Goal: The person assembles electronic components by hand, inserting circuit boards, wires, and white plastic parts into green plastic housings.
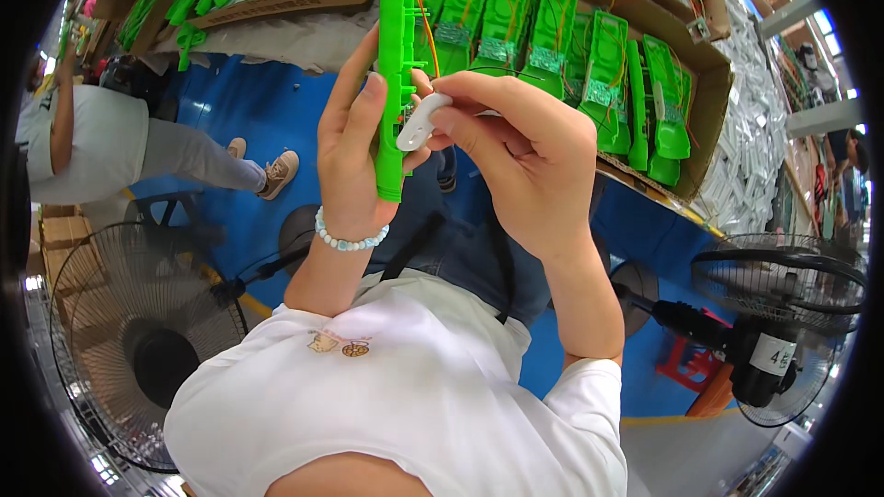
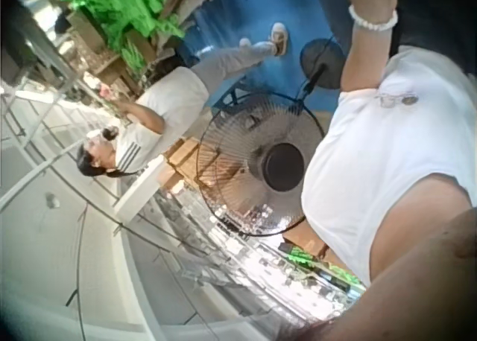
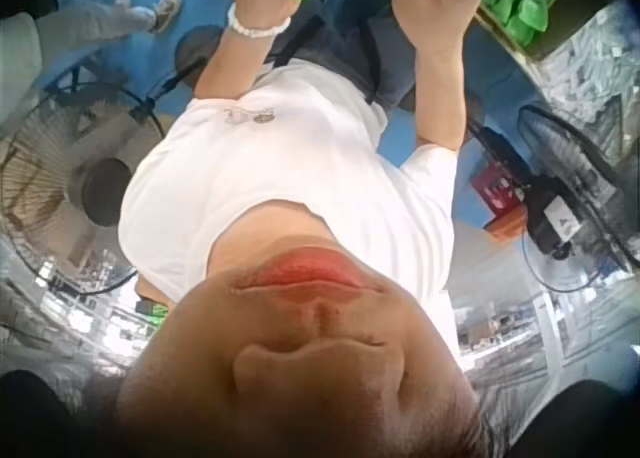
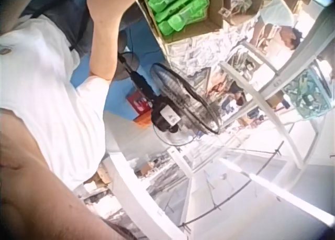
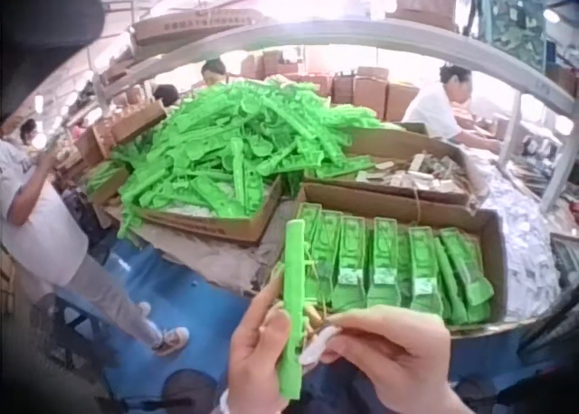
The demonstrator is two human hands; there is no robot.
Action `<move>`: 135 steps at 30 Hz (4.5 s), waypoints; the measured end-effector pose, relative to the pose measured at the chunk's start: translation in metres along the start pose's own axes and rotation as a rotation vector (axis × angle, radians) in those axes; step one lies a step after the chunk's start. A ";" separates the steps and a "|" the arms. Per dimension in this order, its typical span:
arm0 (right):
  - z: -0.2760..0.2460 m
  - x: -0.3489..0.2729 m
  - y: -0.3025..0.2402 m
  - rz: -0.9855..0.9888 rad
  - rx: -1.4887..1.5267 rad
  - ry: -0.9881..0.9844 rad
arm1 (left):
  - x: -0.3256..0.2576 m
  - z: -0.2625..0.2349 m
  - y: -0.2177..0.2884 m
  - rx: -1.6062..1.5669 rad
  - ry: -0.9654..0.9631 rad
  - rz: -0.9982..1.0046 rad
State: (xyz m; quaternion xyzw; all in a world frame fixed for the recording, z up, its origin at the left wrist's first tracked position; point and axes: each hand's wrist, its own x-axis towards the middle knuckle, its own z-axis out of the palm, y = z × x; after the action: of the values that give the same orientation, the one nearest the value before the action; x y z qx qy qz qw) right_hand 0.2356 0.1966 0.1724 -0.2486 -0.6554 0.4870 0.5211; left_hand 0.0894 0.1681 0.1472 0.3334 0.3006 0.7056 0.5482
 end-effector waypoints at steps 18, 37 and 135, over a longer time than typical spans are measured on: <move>-0.021 0.010 0.012 0.245 -0.023 0.122 | 0.022 -0.002 -0.040 0.383 -0.072 0.113; -0.028 0.011 0.007 0.361 0.133 0.050 | 0.012 0.002 -0.067 0.290 0.011 0.348; -0.104 -0.033 0.004 0.189 -1.066 0.731 | 0.028 0.002 -0.052 0.314 -0.292 0.026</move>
State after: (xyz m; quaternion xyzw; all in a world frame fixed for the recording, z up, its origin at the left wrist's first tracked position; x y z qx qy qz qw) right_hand 0.3417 0.2102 0.1523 -0.6792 -0.5629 0.0230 0.4704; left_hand 0.1161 0.2067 0.1109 0.5173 0.3199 0.6014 0.5181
